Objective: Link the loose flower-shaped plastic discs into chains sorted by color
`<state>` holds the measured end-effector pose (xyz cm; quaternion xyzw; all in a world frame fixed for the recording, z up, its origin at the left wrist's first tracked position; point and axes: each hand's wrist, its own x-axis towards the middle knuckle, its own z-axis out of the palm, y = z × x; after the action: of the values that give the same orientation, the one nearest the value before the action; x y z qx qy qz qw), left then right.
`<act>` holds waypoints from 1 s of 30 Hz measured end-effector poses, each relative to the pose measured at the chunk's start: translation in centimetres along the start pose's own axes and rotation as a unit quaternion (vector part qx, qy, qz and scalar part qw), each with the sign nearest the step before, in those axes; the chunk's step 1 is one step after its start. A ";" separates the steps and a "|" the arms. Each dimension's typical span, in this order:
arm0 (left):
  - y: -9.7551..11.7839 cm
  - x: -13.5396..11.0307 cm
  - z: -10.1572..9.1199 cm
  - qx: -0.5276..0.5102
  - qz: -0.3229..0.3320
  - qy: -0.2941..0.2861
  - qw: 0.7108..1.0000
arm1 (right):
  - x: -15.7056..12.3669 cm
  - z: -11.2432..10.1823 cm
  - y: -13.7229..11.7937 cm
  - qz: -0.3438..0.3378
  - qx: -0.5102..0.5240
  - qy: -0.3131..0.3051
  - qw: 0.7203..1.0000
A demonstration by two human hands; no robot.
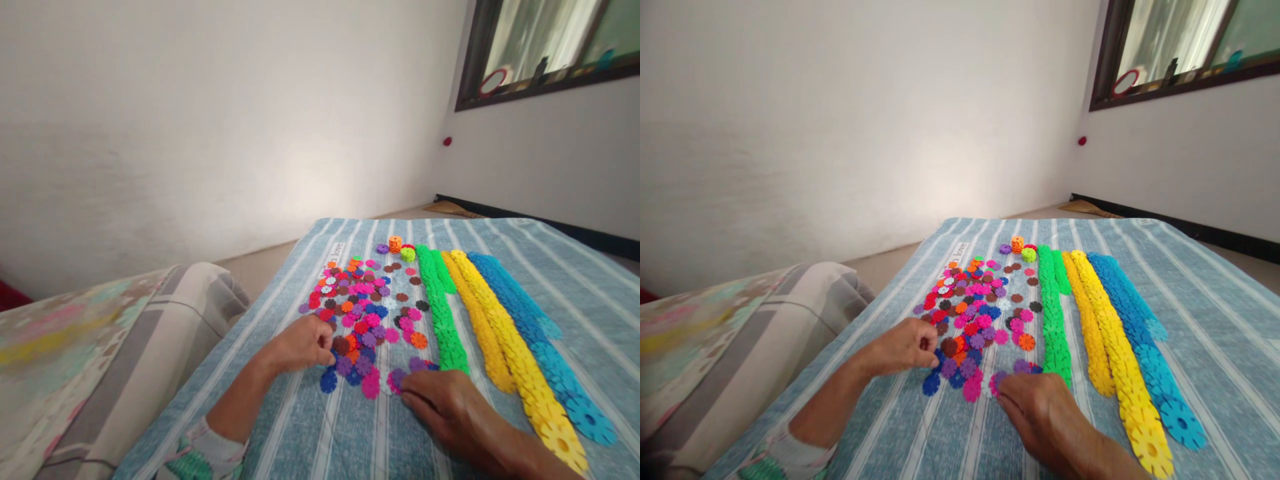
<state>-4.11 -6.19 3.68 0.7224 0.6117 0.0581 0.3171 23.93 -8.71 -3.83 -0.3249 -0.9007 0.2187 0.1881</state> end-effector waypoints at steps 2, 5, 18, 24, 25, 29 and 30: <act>1.3 0.2 0.8 -0.061 0.023 0.012 0.998 | 0.2 -0.3 -0.6 0.013 0.035 0.003 0.999; 3.8 0.7 2.6 -0.160 0.055 0.026 0.985 | 0.5 -0.9 -1.2 0.049 0.108 0.031 0.992; 9.0 3.9 6.0 -0.364 0.093 0.036 0.926 | 1.0 -3.5 0.5 0.126 0.240 0.155 0.950; 7.3 5.0 4.6 -0.254 0.065 0.146 0.954 | -0.2 -11.2 4.8 0.184 0.034 0.183 0.965; 6.8 5.3 4.4 -0.246 0.063 0.161 0.954 | -1.0 -12.8 5.9 0.220 -0.040 0.183 0.957; 5.7 6.1 4.3 -0.208 0.062 0.173 0.961 | -4.3 -17.1 10.3 0.375 -0.221 0.131 0.891; 5.7 6.3 4.5 -0.197 0.063 0.169 0.963 | -5.0 -17.5 11.2 0.392 -0.229 0.122 0.882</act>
<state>4.34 -2.45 1.21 0.6622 0.5859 0.3192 0.3409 41.54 0.49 4.01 -0.7098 -0.6945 0.0207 0.1158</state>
